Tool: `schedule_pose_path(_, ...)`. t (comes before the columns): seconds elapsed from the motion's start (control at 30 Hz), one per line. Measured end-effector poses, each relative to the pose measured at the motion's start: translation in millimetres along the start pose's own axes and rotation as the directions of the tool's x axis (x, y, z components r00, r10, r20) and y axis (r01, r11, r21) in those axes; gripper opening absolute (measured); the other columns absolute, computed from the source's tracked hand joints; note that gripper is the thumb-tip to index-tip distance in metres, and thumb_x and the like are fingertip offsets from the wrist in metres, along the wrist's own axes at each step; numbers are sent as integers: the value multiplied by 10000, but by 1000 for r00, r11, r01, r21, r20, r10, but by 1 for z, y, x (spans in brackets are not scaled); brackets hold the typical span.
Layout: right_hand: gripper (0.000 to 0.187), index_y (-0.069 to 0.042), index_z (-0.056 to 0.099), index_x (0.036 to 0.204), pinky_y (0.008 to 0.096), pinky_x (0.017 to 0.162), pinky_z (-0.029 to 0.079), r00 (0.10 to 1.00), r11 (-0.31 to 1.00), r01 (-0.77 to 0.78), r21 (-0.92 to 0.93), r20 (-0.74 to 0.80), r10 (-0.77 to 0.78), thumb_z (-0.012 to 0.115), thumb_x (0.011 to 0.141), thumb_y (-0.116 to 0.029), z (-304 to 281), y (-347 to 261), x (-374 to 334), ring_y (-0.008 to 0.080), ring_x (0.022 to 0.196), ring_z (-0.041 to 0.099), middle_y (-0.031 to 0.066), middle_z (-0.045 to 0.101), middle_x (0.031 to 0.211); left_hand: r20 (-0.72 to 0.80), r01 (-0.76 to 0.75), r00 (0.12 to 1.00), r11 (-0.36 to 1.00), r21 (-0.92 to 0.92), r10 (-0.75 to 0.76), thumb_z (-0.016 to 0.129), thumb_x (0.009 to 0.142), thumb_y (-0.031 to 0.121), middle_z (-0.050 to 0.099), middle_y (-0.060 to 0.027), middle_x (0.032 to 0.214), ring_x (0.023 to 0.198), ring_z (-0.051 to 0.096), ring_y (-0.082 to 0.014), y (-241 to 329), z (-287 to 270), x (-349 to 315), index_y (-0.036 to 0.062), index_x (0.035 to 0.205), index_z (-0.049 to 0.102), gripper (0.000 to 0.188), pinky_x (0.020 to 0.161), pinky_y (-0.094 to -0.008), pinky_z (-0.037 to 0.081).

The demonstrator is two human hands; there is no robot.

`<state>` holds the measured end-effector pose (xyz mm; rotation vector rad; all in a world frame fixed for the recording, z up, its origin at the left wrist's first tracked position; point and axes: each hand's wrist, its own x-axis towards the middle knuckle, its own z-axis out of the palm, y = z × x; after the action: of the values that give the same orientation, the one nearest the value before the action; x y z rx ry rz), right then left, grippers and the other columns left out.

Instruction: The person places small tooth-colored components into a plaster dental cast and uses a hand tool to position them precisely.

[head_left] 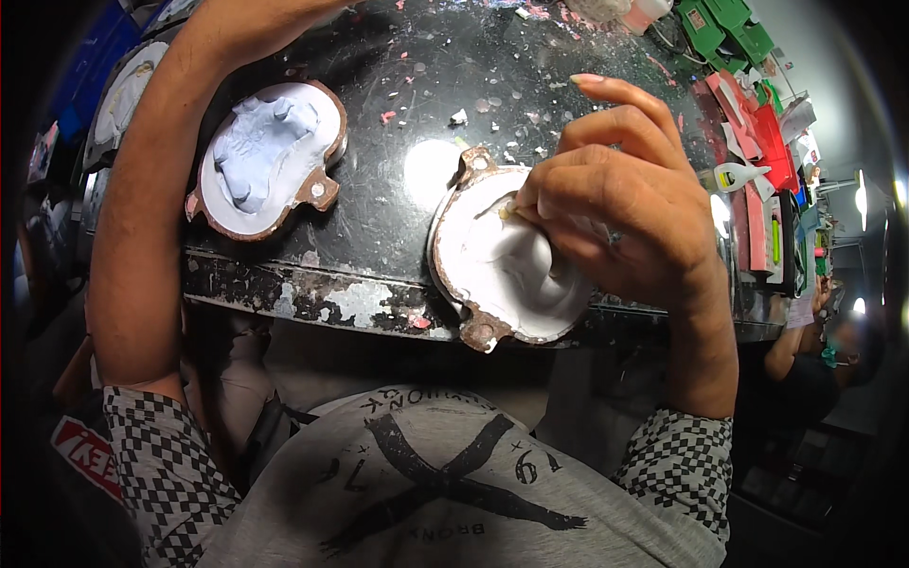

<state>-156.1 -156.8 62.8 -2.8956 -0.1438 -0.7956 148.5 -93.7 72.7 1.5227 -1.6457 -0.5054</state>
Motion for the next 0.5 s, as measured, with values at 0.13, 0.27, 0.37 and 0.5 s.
schedule_pose_path(0.13,303,-122,691,946,524,1119,468,998,995,-58,82,-5,59,914,749,-64,1,7,-3,169,883,681,-27,758,886,0,-1,1000,1000,-16,1,751,983,89,788,-73,971,885,728,-120,-2,2,2,-10,1114,782,167,834,-259,591)
schedule_pose_path(0.27,320,-118,696,980,529,1113,441,997,987,-78,137,-18,81,922,761,-60,-2,19,-7,172,922,697,-1,757,935,-21,15,1000,999,30,-15,751,983,89,787,-70,968,881,726,-119,-3,5,5,-11,1113,781,167,832,-259,589)
schedule_pose_path(0.37,334,-119,702,989,520,1092,455,997,987,-67,150,-16,70,930,748,-76,1,21,-7,179,933,703,-9,752,957,-17,13,1000,1000,4,-13,751,982,89,788,-68,968,882,726,-117,-6,4,4,-10,1110,781,165,831,-260,588)
schedule_pose_path(0.5,341,-111,721,991,504,1077,464,997,985,-77,155,3,77,938,729,-93,4,14,0,192,948,703,3,743,980,11,-34,999,998,55,33,751,981,88,788,-66,967,880,727,-116,2,0,0,-10,1108,781,163,831,-260,588)
